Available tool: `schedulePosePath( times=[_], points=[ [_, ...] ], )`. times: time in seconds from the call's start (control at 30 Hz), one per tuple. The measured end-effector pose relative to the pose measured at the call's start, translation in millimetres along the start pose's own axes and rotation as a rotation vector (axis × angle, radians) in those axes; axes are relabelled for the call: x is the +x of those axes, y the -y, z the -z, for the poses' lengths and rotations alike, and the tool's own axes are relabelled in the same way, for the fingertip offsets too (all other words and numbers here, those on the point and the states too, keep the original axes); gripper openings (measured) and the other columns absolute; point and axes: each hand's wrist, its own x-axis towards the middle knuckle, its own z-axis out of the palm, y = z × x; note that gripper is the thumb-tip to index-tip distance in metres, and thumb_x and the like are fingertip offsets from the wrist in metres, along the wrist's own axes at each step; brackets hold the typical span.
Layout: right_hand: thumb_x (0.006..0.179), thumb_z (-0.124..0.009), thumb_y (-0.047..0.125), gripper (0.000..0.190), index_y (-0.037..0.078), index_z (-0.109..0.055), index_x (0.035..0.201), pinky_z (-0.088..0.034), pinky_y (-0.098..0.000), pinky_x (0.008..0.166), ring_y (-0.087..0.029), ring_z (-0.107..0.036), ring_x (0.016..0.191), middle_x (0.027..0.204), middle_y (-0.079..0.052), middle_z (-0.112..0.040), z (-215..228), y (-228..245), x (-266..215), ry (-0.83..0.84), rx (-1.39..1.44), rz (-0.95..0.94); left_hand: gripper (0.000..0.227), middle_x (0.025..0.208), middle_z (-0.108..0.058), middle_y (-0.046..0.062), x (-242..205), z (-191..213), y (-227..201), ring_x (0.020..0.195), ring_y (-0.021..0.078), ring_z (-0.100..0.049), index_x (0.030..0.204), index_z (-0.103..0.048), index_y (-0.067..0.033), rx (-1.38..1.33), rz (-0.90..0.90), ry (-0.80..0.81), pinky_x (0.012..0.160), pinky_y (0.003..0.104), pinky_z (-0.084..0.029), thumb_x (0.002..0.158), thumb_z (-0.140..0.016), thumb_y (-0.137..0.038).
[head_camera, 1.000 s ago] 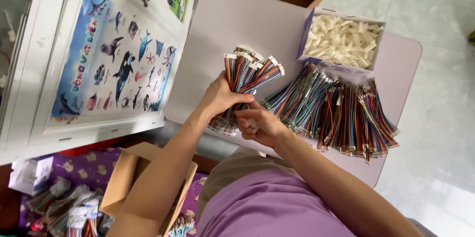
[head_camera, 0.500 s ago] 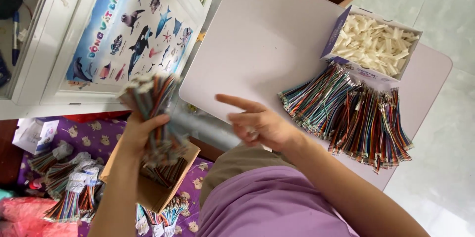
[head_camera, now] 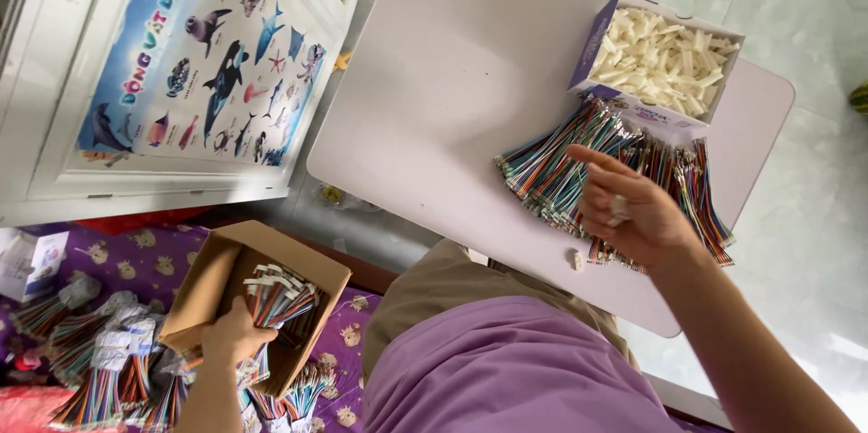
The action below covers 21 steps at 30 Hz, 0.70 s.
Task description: Assembling electrical wire harnesses by attaching connectors to bundles of wires.
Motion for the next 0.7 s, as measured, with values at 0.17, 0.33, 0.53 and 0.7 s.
schedulePosePath(
  times=[0.17,0.33,0.53,0.7],
  points=[
    [0.105,-0.054,0.017,0.043,0.005,-0.052,0.146,-0.034,-0.0231,0.042,-0.006,-0.041,0.051,0.064,0.004,-0.047,45,4,-26,0.009,0.078,0.05,0.094,0.123,-0.074,0.013,21,-48,-6,0.119,0.0283,-0.07,0.146,-0.038,-0.0092,-0.001,-0.016,-0.045,0.116,0.051,-0.042,0.08,-0.079,-0.061],
    [0.106,-0.053,0.019,0.04,0.008,-0.054,0.144,-0.035,-0.0234,0.043,-0.007,-0.043,0.053,0.065,0.004,-0.048,85,-6,-44,-0.035,0.094,0.032,0.126,0.168,-0.025,0.004,-14,-33,-15,0.155,0.0267,-0.025,0.165,-0.002,-0.026,0.081,0.093,0.019,0.123,0.058,-0.024,0.076,-0.085,-0.059],
    [0.116,-0.053,0.037,0.038,0.005,-0.06,0.134,-0.038,-0.0243,0.047,-0.008,-0.042,0.053,0.067,0.005,-0.047,139,27,-64,-0.178,0.033,0.211,0.103,0.164,-0.021,0.02,18,-24,-17,0.151,0.0349,-0.024,0.162,-0.016,-0.0237,-0.131,0.114,-0.336,0.118,0.057,-0.025,0.085,-0.078,-0.051],
    [0.107,-0.057,0.033,0.049,0.007,-0.062,0.148,-0.036,-0.0331,0.05,-0.014,-0.042,0.061,0.075,-0.003,-0.054,190,46,-88,-0.862,-0.746,0.11,0.045,0.141,-0.063,0.021,-42,82,-133,0.13,0.036,-0.06,0.134,-0.061,-0.004,-0.426,-0.525,-1.068,0.105,0.048,-0.048,0.098,-0.068,-0.03]
  ],
)
